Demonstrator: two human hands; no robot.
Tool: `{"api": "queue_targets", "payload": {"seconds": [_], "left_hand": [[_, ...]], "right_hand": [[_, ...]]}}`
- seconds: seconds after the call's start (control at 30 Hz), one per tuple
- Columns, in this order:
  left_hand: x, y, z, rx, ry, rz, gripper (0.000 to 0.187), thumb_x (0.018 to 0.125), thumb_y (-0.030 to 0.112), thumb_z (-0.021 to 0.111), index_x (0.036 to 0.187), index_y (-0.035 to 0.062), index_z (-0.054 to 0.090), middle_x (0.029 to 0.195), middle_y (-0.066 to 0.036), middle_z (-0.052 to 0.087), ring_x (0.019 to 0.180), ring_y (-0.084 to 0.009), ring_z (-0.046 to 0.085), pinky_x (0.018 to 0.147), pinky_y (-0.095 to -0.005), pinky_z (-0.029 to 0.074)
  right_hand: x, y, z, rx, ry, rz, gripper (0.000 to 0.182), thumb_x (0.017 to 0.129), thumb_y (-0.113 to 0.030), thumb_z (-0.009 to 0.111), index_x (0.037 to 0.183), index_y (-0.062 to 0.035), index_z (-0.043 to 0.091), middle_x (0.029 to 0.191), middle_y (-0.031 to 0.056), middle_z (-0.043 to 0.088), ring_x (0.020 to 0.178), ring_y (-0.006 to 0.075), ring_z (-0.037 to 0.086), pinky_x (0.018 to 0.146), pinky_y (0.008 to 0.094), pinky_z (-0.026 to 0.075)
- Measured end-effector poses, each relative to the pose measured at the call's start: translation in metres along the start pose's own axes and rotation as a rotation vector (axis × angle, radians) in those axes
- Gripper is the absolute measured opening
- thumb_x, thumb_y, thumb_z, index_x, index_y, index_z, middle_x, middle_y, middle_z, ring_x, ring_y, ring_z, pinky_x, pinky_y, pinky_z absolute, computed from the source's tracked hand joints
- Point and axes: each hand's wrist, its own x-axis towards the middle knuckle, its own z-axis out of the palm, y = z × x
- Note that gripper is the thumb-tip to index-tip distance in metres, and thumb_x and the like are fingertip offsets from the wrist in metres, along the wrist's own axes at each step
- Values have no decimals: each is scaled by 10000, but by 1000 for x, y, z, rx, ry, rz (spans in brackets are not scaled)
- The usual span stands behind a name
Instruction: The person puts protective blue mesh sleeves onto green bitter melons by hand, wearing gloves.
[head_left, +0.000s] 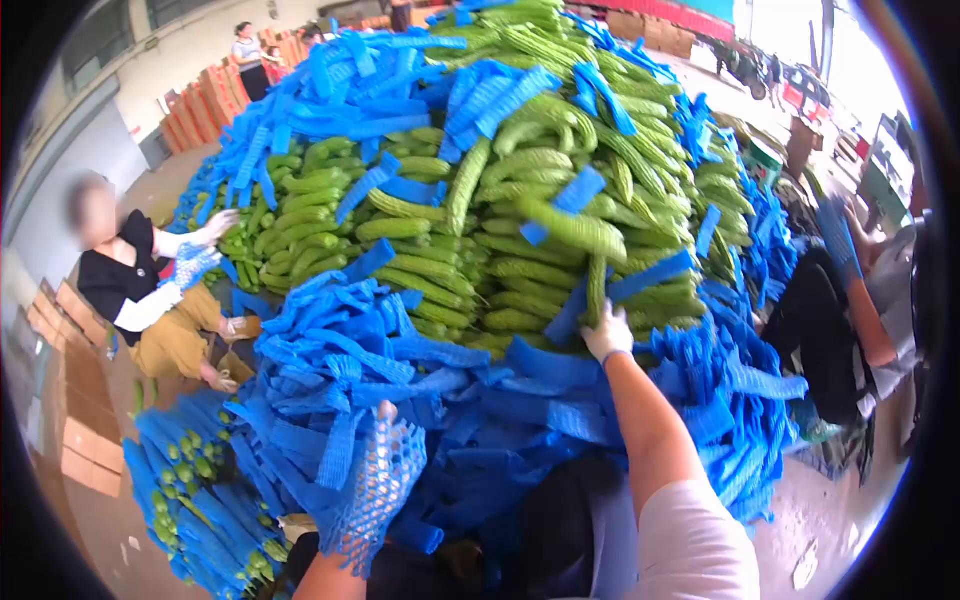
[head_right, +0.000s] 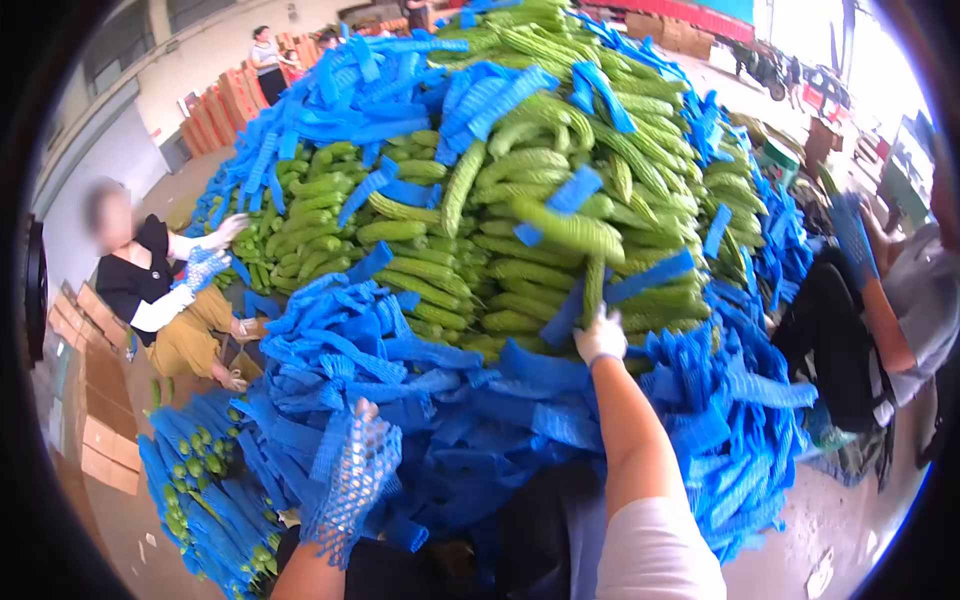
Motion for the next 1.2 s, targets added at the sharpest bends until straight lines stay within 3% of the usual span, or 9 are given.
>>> {"api": "queue_targets", "payload": {"seconds": [0.23, 0.43, 0.57, 0.8, 0.93, 1.07, 1.1, 1.13, 1.2], "left_hand": [[21, -10, 1, 63, -47, -53, 611, 882, 524, 572, 1280, 67, 498, 1175, -128, 565, 1091, -232, 543, 917, -383, 454], [20, -6, -1, 22, -71, -43, 589, 888, 515, 566, 1269, 70, 509, 1167, -120, 575, 1089, -231, 550, 925, -384, 452], [18, 0, -5, -11, -104, -38, 574, 892, 508, 562, 1261, 72, 516, 1162, -115, 581, 1087, -230, 554, 930, -384, 450], [-9, 19, -17, -9, -207, -54, 548, 899, 497, 555, 1248, 75, 528, 1153, -106, 593, 1084, -228, 562, 939, -385, 447], [-30, 45, -25, 229, -320, -110, 478, 923, 381, 552, 1259, 42, 532, 1188, -85, 593, 1084, -186, 566, 926, -324, 459], [-36, 23, -58, 237, -565, 216, 519, 863, 293, 656, 1281, 19, 515, 1155, -65, 602, 973, -113, 585, 812, -255, 482], [-37, 19, -61, 368, -628, 387, 561, 836, 301, 689, 1287, 20, 509, 1159, -54, 603, 956, -101, 586, 784, -258, 484], [-33, 13, -62, 371, -632, 390, 561, 836, 301, 689, 1287, 20, 509, 1159, -54, 603, 956, -101, 586, 784, -258, 484], [-21, 6, -62, 201, -612, 510, 508, 804, 267, 711, 1226, 30, 556, 1140, -90, 633, 938, -176, 625, 777, -322, 501]], "right_hand": [[28, 5, 10, -118, -269, 60, 830, 775, -348, 683, 1453, -153, 247, 1154, 231, 582, 1033, 367, 607, 897, 425, 482], [40, 41, -31, 434, 115, -180, 405, 845, -259, 555, 1222, -116, 594, 972, 217, 661, 843, 322, 661, 772, 408, 522], [-20, 23, -146, 1139, -286, 10, 396, 865, -258, 542, 1209, -71, 601, 845, 112, 666, 585, 184, 636, 490, 275, 523], [-115, 9, -201, 1567, -873, -233, 792, 754, -473, 696, 1211, 140, 490, 909, 243, 659, 586, 280, 662, 428, 323, 548], [-149, -9, -203, 1655, -1130, -180, 728, 766, -434, 679, 1156, 160, 522, 858, 323, 636, 528, 341, 645, 330, 349, 483], [-149, -24, -179, 1633, -1282, -127, 853, 778, -640, 549, 1207, 97, 529, 827, 236, 663, 453, 253, 591, 323, 287, 403], [-152, -37, -179, 1930, -1479, -166, 888, 785, -671, 550, 1274, 67, 483, 987, 224, 653, 565, 245, 624, 432, 296, 467], [-157, -54, -181, 2326, -1341, 356, 897, 775, -657, 584, 1305, 54, 448, 1071, 197, 626, 690, 238, 630, 526, 316, 489], [-170, -87, -179, 2565, -1372, 290, 891, 765, -589, 656, 1343, 36, 397, 1192, 142, 574, 921, 227, 602, 716, 356, 500]]}}
